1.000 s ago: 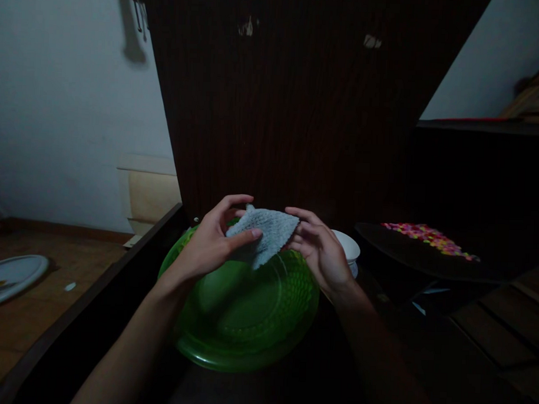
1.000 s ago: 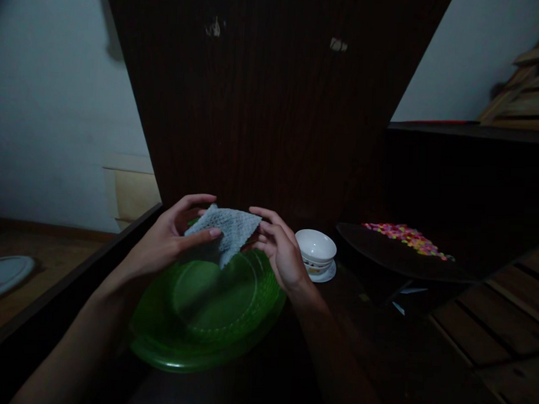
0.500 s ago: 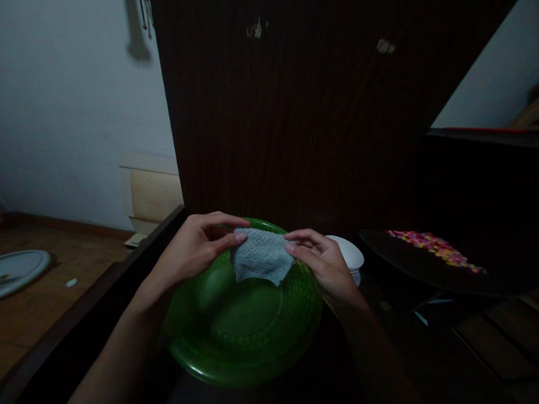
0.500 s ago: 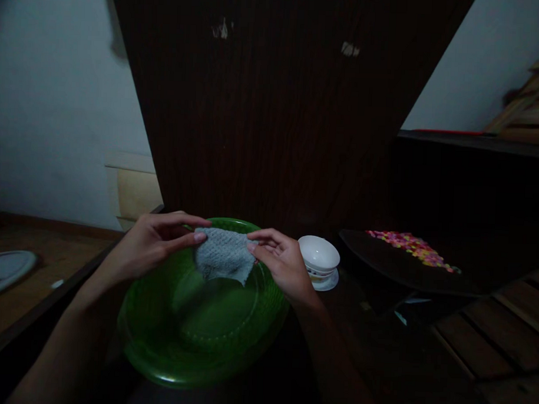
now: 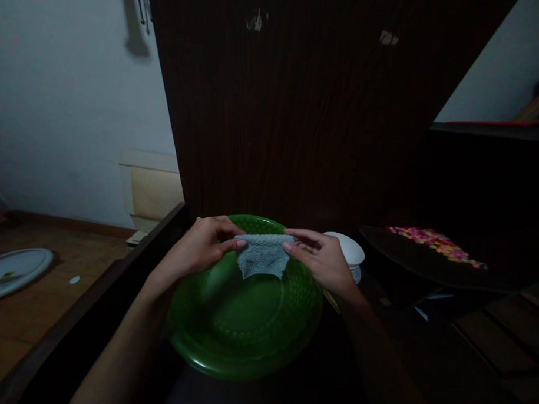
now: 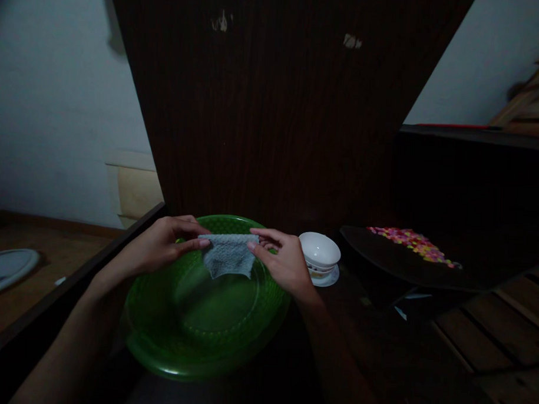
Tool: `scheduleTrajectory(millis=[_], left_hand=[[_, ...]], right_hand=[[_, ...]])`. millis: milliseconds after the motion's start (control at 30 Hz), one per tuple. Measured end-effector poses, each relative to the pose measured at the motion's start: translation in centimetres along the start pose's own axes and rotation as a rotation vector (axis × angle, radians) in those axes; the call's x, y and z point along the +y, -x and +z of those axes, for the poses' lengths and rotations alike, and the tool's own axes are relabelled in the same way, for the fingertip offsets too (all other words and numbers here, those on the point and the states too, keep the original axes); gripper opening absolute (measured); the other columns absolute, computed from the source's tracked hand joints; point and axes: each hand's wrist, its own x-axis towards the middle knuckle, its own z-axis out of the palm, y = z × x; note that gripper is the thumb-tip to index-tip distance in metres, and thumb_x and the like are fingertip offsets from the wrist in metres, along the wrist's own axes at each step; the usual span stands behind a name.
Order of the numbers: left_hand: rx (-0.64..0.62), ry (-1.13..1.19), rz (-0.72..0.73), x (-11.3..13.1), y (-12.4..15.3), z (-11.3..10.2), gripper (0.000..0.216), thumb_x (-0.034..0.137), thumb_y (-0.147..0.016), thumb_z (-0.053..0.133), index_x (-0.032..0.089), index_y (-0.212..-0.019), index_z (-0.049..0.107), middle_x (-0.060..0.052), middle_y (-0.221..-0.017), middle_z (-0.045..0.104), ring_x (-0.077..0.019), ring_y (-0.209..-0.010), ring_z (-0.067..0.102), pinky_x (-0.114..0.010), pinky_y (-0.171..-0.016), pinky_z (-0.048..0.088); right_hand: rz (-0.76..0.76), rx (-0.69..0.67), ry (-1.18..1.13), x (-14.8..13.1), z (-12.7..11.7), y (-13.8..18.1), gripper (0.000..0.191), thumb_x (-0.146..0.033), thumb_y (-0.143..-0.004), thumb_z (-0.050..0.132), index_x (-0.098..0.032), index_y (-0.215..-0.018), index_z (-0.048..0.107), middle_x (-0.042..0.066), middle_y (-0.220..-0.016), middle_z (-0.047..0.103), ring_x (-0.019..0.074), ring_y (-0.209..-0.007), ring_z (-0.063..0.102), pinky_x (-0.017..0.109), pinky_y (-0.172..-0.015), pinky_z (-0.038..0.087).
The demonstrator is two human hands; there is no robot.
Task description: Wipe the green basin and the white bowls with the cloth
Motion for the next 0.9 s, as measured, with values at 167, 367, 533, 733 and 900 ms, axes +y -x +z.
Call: scheduleTrajectory(millis=[167,367,533,733,900], left_hand=[[-0.053,0.099,0.019,0.0,-0.2,-0.4,0.029,0.045,-0.087,0.061,0.019,-0.088,0.073,-0.006,-0.098,0.069,-0.0222,-0.092,0.064,-0.035,-0.084,0.05],[-0.197,0.51,-0.124,0.2,-0.3,-0.2,0.027,0.043,-0.088,0.063,0.016,-0.089,0.065,-0.002,-0.078,0.066,-0.0157,-0.073,0.061,-0.028,-0.067,0.05],[-0.108,0.644,-0.175,0.0,-0.7,0.2,0.032,0.047,-0.082,0.07,0.016,-0.085,0.064,0.001,-0.072,0.061,-0.0119,-0.065,0.056,-0.024,-0.061,0.046],[-0.08,0.563,-0.138,0.1,-0.8,0.4,0.034,0.049,-0.085,0.066,0.015,-0.084,0.065,0.002,-0.069,0.056,-0.0099,-0.062,0.051,-0.022,-0.056,0.042],[-0.067,0.547,-0.115,0.2,-0.6,0.8,0.046,0.031,-0.069,0.083,0.017,-0.107,0.061,0.005,-0.072,0.059,-0.0119,-0.066,0.057,-0.023,-0.059,0.046]], right_hand=[[-0.103,-0.076,0.254,-0.6,-0.8,-0.2,0.015,-0.035,-0.081,0.071,-0.02,-0.083,0.074,0.003,-0.084,0.067,0.0166,-0.074,0.059,0.031,-0.066,0.046],[0.199,-0.181,-0.303,-0.9,-0.1,0.0,0.019,-0.041,-0.083,0.072,-0.023,-0.085,0.067,-0.002,-0.082,0.065,0.015,-0.08,0.061,0.028,-0.075,0.048],[0.277,-0.207,-0.725,-0.7,2.2,0.2,0.027,-0.041,-0.075,0.08,-0.022,-0.093,0.075,0.003,-0.094,0.073,0.0171,-0.092,0.067,0.03,-0.091,0.051],[0.328,-0.197,-0.742,0.0,3.4,0.3,0.028,-0.031,-0.072,0.084,-0.018,-0.095,0.077,0.006,-0.092,0.077,0.019,-0.084,0.071,0.033,-0.085,0.055],[0.356,-0.086,-0.723,-0.2,3.3,0.2,0.031,-0.035,-0.07,0.086,-0.017,-0.092,0.077,0.005,-0.082,0.077,0.0187,-0.074,0.071,0.033,-0.076,0.056]])
